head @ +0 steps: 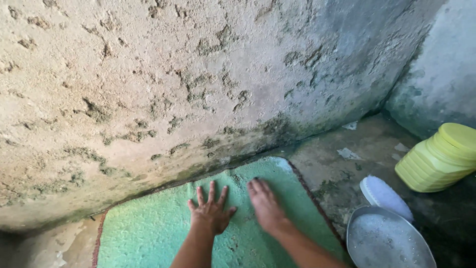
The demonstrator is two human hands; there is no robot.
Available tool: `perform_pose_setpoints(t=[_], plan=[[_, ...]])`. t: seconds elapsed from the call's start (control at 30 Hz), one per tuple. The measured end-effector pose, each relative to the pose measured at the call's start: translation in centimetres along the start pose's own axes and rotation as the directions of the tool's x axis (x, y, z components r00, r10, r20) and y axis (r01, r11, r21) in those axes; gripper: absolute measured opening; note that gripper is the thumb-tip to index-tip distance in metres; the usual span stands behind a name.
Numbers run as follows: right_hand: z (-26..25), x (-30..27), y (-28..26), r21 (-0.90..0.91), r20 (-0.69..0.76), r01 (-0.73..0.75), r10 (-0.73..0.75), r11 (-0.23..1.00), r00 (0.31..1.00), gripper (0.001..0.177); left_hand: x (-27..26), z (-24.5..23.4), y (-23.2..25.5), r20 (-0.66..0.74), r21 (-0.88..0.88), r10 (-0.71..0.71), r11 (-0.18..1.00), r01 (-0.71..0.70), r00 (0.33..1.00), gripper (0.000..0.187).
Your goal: Applying cleaning powder and scrubbing a bath mat on a floor.
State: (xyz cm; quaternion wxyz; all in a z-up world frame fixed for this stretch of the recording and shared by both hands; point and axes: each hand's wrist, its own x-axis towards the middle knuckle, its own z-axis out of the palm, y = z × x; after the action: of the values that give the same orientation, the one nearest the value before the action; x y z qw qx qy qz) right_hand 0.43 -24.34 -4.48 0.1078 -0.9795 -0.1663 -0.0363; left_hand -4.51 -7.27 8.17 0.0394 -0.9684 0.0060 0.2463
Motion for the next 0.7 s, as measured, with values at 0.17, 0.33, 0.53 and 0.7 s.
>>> perform_pose_setpoints(t=[0.17, 0.33, 0.53, 0.7], plan=[[-2.3, -1.3, -0.2, -0.010, 0.041, 0.189, -0.188, 0.982, 0.981, 0.079, 1.7, 1.3, 0.9, -0.006, 0.026, 0.061, 0.998, -0.061, 0.998, 0.073], [-2.1, -0.4, 7.4, -0.280, -0.072, 0.126, -0.151, 0.952, 0.986, 0.075, 2.3, 0.1, 0.7, -0.052, 0.024, 0.076, 0.997, -0.075, 0.996, 0.072], [-2.4, 0.9, 4.6, -0.281, -0.013, -0.113, 0.114, 0.953, 0.993, 0.053, 4.5, -1.2, 1.3, -0.155, -0.004, 0.148, 0.989, -0.151, 0.977, 0.072], [-1.5, 0.1, -1.0, -0.037, -0.137, 0.135, -0.139, 0.990, 0.981, 0.056, 7.1, 1.2, 1.8, -0.111, 0.014, 0.153, 0.988, -0.152, 0.982, 0.069]])
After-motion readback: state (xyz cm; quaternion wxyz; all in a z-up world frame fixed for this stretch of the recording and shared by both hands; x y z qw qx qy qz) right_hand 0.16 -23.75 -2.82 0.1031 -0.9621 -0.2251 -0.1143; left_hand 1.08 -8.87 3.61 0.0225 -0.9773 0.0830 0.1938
